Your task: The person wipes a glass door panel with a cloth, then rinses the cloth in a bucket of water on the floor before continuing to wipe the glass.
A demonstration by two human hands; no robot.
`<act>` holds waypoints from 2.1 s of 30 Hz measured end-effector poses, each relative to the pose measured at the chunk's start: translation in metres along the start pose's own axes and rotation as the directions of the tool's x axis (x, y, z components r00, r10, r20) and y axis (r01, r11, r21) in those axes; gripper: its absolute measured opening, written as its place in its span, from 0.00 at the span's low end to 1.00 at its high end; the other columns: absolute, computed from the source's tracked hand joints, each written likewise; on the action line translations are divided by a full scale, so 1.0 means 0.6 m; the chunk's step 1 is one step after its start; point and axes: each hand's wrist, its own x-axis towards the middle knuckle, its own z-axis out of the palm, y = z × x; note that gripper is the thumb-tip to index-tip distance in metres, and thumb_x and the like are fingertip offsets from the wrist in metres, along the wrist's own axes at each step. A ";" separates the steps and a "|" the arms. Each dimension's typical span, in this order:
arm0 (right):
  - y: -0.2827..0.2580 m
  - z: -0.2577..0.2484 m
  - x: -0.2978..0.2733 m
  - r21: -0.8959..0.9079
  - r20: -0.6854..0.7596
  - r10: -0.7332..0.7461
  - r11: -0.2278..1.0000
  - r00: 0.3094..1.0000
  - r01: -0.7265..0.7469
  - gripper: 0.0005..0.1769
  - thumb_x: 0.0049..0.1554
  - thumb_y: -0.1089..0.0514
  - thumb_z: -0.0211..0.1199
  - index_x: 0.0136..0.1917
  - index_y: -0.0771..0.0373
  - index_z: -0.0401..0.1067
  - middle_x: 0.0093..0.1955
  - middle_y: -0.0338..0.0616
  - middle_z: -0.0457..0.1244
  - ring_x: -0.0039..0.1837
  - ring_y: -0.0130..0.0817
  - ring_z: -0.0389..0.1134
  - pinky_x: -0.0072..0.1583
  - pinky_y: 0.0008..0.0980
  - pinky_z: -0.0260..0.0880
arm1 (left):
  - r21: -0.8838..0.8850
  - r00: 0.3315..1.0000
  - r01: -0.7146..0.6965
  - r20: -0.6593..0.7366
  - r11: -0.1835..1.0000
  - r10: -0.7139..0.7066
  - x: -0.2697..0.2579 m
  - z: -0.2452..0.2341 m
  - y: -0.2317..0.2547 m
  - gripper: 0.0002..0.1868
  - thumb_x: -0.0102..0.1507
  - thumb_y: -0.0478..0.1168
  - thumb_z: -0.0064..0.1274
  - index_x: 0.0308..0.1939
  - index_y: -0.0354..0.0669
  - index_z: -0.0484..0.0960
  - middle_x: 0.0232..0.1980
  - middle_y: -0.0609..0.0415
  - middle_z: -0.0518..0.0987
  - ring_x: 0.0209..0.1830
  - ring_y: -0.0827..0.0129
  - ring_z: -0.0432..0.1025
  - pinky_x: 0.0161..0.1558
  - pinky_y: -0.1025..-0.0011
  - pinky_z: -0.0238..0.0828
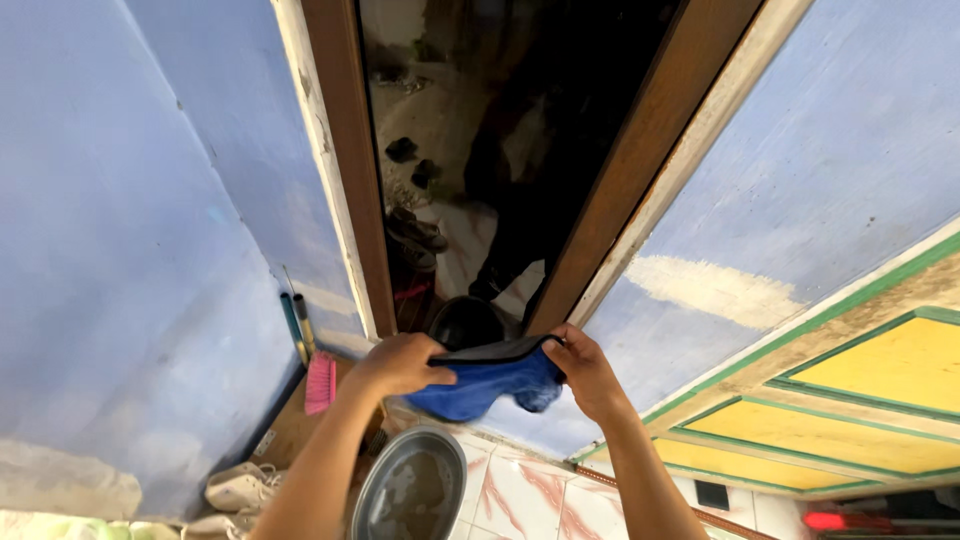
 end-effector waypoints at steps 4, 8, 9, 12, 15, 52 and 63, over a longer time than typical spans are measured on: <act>-0.063 0.021 -0.020 0.248 -0.062 0.222 0.948 0.973 -0.200 0.11 0.62 0.61 0.57 0.56 0.69 0.69 0.44 0.45 0.68 0.45 0.32 0.70 0.48 0.32 0.74 | -0.856 0.968 -0.045 0.089 0.514 0.234 0.025 0.032 -0.053 0.45 0.54 0.73 0.56 0.55 0.34 0.85 0.50 0.44 0.88 0.52 0.55 0.80 0.59 0.59 0.73; -0.096 0.041 -0.038 0.249 -0.053 0.266 0.937 0.963 -0.245 0.19 0.59 0.64 0.57 0.64 0.66 0.66 0.51 0.47 0.68 0.49 0.33 0.72 0.52 0.33 0.76 | -0.869 0.988 0.148 0.146 -0.472 0.042 0.032 0.121 -0.026 0.57 0.49 0.80 0.42 0.64 0.34 0.75 0.58 0.40 0.82 0.54 0.49 0.77 0.58 0.49 0.67; -0.088 0.044 -0.043 0.229 -0.035 0.293 0.933 0.955 -0.278 0.22 0.57 0.66 0.58 0.65 0.66 0.65 0.53 0.47 0.68 0.50 0.32 0.73 0.53 0.33 0.77 | -0.841 0.955 0.197 0.281 -0.504 -0.095 0.031 0.154 -0.018 0.58 0.49 0.81 0.36 0.66 0.37 0.73 0.60 0.41 0.80 0.55 0.48 0.77 0.59 0.45 0.66; -0.056 0.018 -0.040 0.161 -0.109 0.378 0.920 0.919 -0.359 0.23 0.57 0.66 0.59 0.67 0.66 0.63 0.54 0.51 0.67 0.49 0.36 0.72 0.50 0.37 0.76 | -0.917 0.997 -0.012 -0.041 -0.399 0.065 0.042 0.199 -0.035 0.34 0.66 0.55 0.58 0.63 0.28 0.73 0.59 0.39 0.79 0.55 0.52 0.78 0.56 0.52 0.78; -0.024 -0.030 -0.036 0.161 -0.164 0.379 0.921 0.911 -0.355 0.23 0.59 0.66 0.57 0.67 0.67 0.60 0.52 0.55 0.66 0.48 0.40 0.71 0.49 0.40 0.75 | -0.980 0.982 0.181 0.177 -0.079 0.061 0.040 0.163 -0.085 0.27 0.61 0.41 0.61 0.61 0.32 0.74 0.57 0.38 0.82 0.54 0.53 0.79 0.49 0.57 0.84; -0.448 0.089 0.041 -0.890 -0.045 -0.996 0.073 0.074 0.449 0.24 0.64 0.73 0.63 0.72 0.69 0.64 0.69 0.57 0.63 0.66 0.42 0.69 0.67 0.32 0.70 | 0.482 0.287 -0.410 -0.738 0.774 0.611 0.031 -0.365 0.185 0.23 0.69 0.43 0.52 0.66 0.35 0.74 0.69 0.40 0.71 0.70 0.47 0.66 0.65 0.52 0.67; -0.563 0.158 0.116 -0.871 0.322 -0.927 -0.369 0.192 -0.323 0.30 0.61 0.55 0.68 0.72 0.70 0.67 0.72 0.62 0.54 0.59 0.59 0.60 0.60 0.51 0.65 | 0.704 -0.102 0.039 -0.703 0.709 0.704 0.080 -0.679 0.139 0.30 0.79 0.33 0.52 0.78 0.19 0.55 0.81 0.29 0.53 0.82 0.40 0.51 0.84 0.51 0.54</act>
